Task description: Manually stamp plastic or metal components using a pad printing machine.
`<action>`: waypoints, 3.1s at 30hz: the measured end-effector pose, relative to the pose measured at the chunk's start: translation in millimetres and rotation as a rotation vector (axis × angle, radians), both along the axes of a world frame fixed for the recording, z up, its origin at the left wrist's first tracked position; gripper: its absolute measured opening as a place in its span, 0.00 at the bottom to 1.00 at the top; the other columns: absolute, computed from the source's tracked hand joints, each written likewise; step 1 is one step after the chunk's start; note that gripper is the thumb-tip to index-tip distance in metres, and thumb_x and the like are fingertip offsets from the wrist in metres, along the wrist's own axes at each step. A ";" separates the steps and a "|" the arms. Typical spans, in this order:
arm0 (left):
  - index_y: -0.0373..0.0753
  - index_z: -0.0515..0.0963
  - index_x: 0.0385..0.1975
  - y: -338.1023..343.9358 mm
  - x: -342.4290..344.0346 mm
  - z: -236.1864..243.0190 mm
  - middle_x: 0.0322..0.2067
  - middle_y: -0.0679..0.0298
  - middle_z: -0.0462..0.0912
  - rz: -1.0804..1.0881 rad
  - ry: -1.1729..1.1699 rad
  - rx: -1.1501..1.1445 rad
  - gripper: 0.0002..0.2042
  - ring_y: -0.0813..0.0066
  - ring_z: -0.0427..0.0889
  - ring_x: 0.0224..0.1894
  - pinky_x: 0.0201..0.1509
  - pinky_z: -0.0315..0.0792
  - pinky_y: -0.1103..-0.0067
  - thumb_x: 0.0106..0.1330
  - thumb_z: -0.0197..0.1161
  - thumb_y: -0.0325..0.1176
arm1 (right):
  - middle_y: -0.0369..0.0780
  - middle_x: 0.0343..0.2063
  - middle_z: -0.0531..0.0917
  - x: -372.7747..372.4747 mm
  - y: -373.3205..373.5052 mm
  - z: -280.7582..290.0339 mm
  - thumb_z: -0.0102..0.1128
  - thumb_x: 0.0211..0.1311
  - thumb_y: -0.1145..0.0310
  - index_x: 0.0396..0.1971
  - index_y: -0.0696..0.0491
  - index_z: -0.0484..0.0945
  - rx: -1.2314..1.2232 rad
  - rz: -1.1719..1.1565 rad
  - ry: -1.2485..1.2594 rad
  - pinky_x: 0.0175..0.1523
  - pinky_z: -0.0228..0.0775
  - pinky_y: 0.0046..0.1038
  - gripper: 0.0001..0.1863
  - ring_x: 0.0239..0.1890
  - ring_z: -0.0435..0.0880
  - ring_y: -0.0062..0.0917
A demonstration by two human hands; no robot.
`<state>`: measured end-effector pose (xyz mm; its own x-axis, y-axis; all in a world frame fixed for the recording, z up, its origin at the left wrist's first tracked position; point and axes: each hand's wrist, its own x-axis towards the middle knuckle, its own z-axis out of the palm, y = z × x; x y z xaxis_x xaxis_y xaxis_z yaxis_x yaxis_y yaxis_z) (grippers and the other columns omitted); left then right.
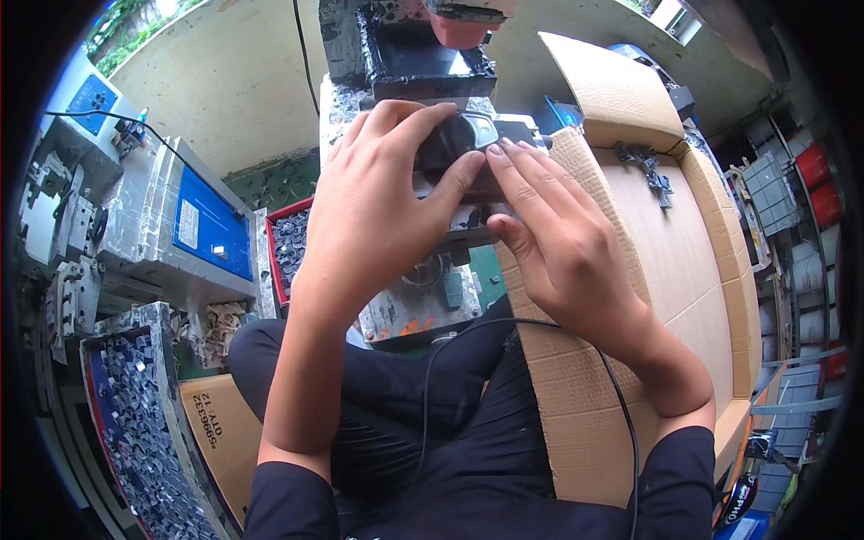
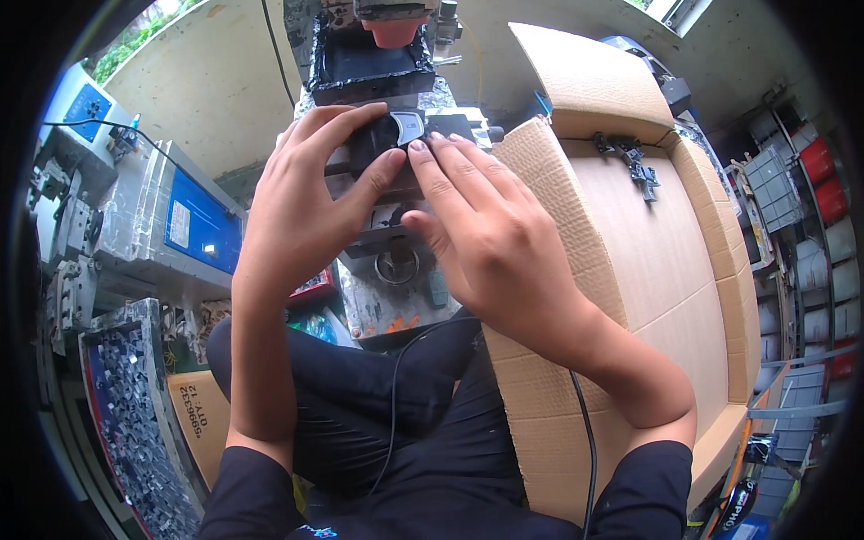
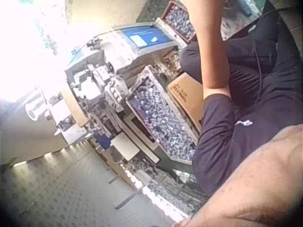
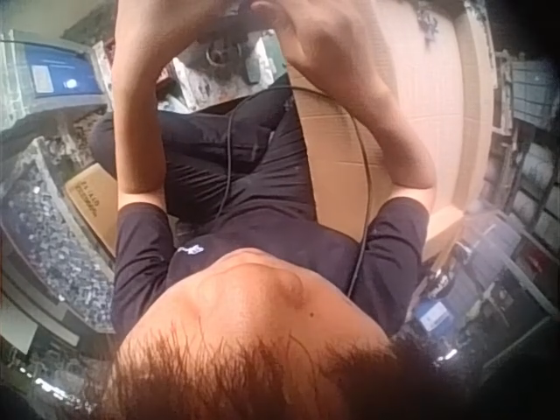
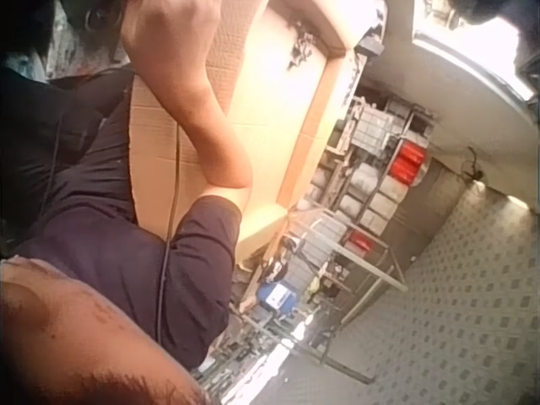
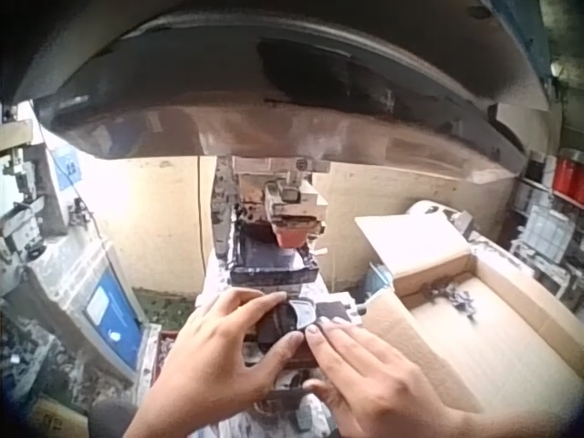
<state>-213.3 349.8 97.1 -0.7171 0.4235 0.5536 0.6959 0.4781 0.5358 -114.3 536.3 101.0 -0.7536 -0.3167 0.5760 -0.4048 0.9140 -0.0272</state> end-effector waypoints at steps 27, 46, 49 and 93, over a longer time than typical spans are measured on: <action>0.33 0.81 0.59 1.6 -5.2 -2.7 0.53 0.52 0.85 -0.052 -0.033 0.087 0.23 0.60 0.83 0.58 0.66 0.72 0.70 0.65 0.74 0.33 | 0.59 0.53 0.83 -4.7 -7.4 10.4 0.62 0.71 0.71 0.57 0.69 0.79 0.037 -0.013 -0.009 0.64 0.76 0.45 0.21 0.59 0.83 0.53; 0.33 0.81 0.59 0.6 -6.3 -5.2 0.53 0.53 0.85 -0.057 -0.024 0.087 0.23 0.61 0.82 0.58 0.66 0.72 0.69 0.66 0.74 0.36 | 0.58 0.54 0.83 -3.4 -6.5 8.5 0.62 0.72 0.71 0.60 0.70 0.77 0.035 -0.018 -0.013 0.63 0.75 0.44 0.23 0.60 0.82 0.51; 0.33 0.81 0.59 1.2 -5.2 -4.3 0.52 0.53 0.85 -0.054 -0.031 0.088 0.23 0.62 0.82 0.58 0.66 0.72 0.69 0.66 0.74 0.36 | 0.58 0.54 0.83 -3.1 -6.0 8.7 0.62 0.71 0.71 0.60 0.69 0.77 0.036 -0.018 -0.015 0.63 0.76 0.44 0.22 0.60 0.82 0.51; 0.35 0.78 0.64 -41.2 60.3 -28.0 0.52 0.55 0.85 -0.494 -0.262 0.611 0.24 0.69 0.84 0.53 0.53 0.78 0.75 0.70 0.70 0.34 | 0.43 0.41 0.90 17.8 0.8 6.0 0.73 0.64 0.51 0.44 0.53 0.87 -0.104 0.262 0.101 0.56 0.77 0.37 0.20 0.47 0.89 0.33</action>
